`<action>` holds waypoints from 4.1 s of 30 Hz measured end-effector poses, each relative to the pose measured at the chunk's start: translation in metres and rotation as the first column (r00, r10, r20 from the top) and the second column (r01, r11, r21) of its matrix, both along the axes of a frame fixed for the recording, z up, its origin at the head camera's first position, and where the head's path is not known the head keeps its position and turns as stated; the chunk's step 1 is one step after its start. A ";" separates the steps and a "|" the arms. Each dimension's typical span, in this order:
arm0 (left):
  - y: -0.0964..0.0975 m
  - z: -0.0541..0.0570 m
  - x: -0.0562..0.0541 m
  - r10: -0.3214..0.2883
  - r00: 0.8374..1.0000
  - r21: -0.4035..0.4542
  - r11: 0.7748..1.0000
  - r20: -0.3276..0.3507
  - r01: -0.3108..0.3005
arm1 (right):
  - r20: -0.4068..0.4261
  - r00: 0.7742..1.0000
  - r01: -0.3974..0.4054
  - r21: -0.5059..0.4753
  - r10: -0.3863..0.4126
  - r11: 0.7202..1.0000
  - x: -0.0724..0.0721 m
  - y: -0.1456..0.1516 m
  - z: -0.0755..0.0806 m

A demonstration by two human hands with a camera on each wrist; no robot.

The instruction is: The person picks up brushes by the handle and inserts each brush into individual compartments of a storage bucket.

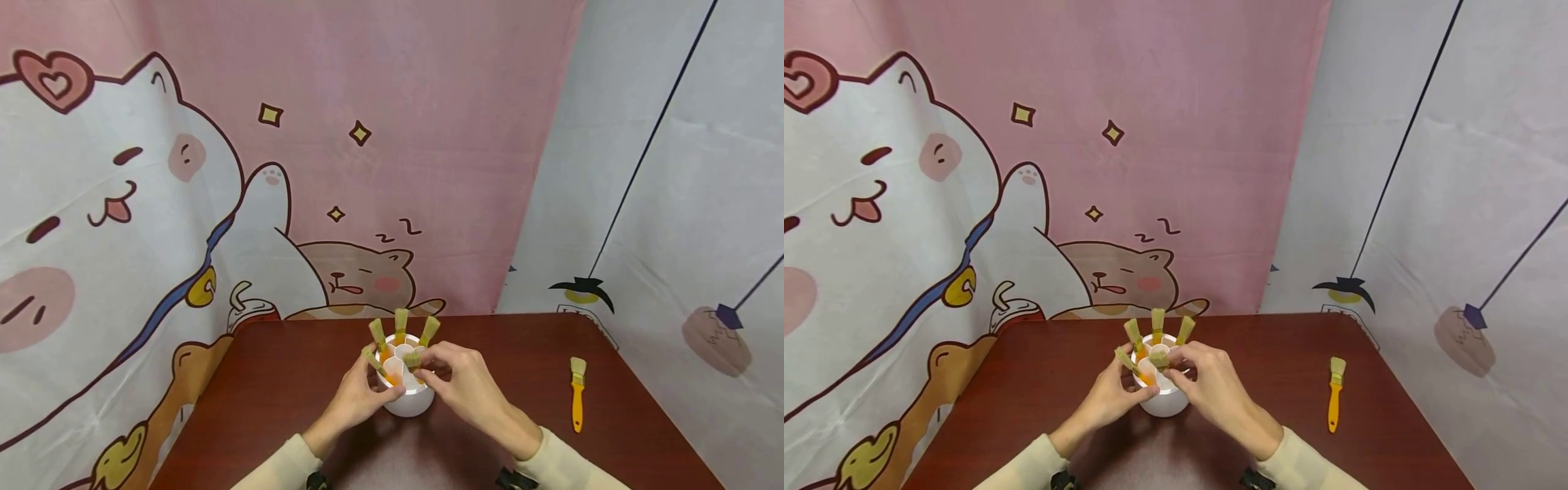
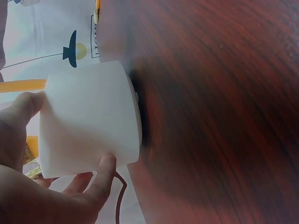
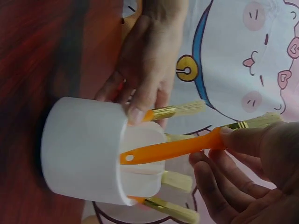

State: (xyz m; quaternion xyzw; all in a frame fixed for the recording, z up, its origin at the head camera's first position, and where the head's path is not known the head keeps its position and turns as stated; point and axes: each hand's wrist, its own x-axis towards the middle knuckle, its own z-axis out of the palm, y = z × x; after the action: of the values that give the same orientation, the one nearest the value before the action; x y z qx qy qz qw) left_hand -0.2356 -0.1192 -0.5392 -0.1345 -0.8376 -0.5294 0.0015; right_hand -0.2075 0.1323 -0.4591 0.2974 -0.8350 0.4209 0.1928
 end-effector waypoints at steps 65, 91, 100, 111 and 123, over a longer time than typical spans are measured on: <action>0.031 0.002 0.021 0.230 0.968 -0.008 0.973 -0.096 -0.232 | -0.088 0.968 0.246 0.154 -0.235 0.957 -0.001 0.069 -0.053; 0.030 -0.003 0.018 0.243 0.964 -0.024 0.969 -0.104 -0.247 | 0.039 0.829 0.513 0.343 -0.558 0.787 -0.019 0.181 -0.069; 0.016 0.000 0.015 0.135 0.989 -0.015 0.991 -0.066 -0.136 | 0.183 0.766 0.507 0.416 -0.616 0.755 -0.031 0.216 -0.078; 0.005 0.004 0.007 0.010 1.000 0.095 0.995 0.013 -0.011 | 0.277 0.686 0.516 0.469 -0.673 0.717 -0.043 0.253 -0.091; 0.003 0.003 0.003 -0.055 0.998 0.132 0.990 0.035 0.050 | 0.346 0.617 0.497 0.525 -0.706 0.691 -0.051 0.274 -0.101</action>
State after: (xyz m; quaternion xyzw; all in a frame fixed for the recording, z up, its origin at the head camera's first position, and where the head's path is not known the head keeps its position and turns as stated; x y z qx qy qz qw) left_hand -0.2325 -0.1159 -0.5359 -0.1459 -0.7971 -0.5857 -0.0195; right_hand -0.2584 0.4064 -0.5603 -0.1021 -0.9688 0.2239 0.0290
